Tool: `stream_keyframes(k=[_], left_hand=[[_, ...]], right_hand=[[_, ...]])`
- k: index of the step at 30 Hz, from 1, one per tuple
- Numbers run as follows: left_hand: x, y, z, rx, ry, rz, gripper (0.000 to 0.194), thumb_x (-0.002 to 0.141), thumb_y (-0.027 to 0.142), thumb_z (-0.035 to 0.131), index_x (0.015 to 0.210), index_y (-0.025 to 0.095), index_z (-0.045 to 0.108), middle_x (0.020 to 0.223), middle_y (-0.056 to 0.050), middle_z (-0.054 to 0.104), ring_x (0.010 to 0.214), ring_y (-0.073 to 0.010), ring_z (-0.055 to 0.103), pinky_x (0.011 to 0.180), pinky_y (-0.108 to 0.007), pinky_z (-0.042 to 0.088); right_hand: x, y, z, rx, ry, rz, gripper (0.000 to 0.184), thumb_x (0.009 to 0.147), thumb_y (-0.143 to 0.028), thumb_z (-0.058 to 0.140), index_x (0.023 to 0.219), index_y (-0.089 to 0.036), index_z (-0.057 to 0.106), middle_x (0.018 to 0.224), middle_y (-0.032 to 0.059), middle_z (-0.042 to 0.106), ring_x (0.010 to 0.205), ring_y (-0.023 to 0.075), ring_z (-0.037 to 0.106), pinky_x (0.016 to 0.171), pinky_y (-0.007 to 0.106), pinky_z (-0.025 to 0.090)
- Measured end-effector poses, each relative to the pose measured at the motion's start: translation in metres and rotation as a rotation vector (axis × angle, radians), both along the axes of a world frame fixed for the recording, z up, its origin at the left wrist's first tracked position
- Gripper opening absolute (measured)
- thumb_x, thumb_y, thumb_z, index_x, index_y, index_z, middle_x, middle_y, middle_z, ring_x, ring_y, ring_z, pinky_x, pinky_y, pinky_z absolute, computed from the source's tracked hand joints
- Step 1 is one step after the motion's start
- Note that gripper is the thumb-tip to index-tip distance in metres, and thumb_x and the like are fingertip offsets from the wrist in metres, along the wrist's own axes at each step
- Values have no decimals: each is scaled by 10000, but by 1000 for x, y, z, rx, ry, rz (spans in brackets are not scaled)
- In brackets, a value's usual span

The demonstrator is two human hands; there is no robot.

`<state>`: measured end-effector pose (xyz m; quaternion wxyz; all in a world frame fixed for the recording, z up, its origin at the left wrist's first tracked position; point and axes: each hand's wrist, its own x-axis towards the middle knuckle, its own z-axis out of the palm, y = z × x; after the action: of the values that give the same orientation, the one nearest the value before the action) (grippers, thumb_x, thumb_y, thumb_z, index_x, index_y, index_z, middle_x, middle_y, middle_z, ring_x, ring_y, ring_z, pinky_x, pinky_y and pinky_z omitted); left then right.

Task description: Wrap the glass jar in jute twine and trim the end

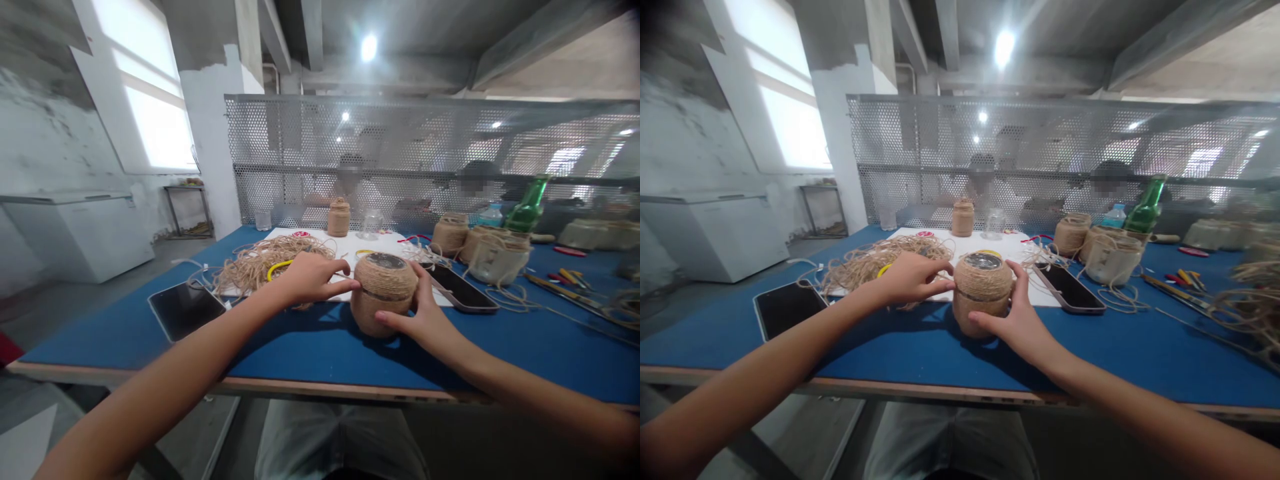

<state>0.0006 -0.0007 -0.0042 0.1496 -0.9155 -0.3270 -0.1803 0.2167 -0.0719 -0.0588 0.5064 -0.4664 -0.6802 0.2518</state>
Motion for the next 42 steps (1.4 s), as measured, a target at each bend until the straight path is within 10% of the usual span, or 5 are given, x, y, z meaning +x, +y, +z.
stream_keyframes(k=[14,19,27,42], left_hand=[[0,5,-2,-35,-13,-27,520,812,648,316,963,236,594,636,11,602,573,-115,526,513,-202,248],[-1,5,-2,-30,2,-21,514,820,645,297,966,250,593,638,8,612,579,-123,540,506,-204,235],[-1,4,-2,-18,6,-19,513,822,642,300,963,251,599,645,0,627,591,-132,547,518,-198,243],[-1,5,-2,-33,19,-14,524,813,650,302,957,245,603,634,1,618,602,-135,557,511,-205,250]], right_hand=[[35,24,11,-89,-37,362,998,593,-429,726,1368,-253,122,1418,110,311,1300,270,281,1047,437,263],[25,14,4,-54,-30,263,1198,558,-453,743,1381,-258,-106,1463,134,175,1328,273,207,1071,478,161],[3,4,0,-15,-27,14,1018,610,-383,731,1352,-261,45,1418,146,265,1299,267,281,1059,463,232],[18,11,10,-97,100,277,977,641,-365,708,1357,-282,48,1383,117,370,1269,267,345,1030,463,294]])
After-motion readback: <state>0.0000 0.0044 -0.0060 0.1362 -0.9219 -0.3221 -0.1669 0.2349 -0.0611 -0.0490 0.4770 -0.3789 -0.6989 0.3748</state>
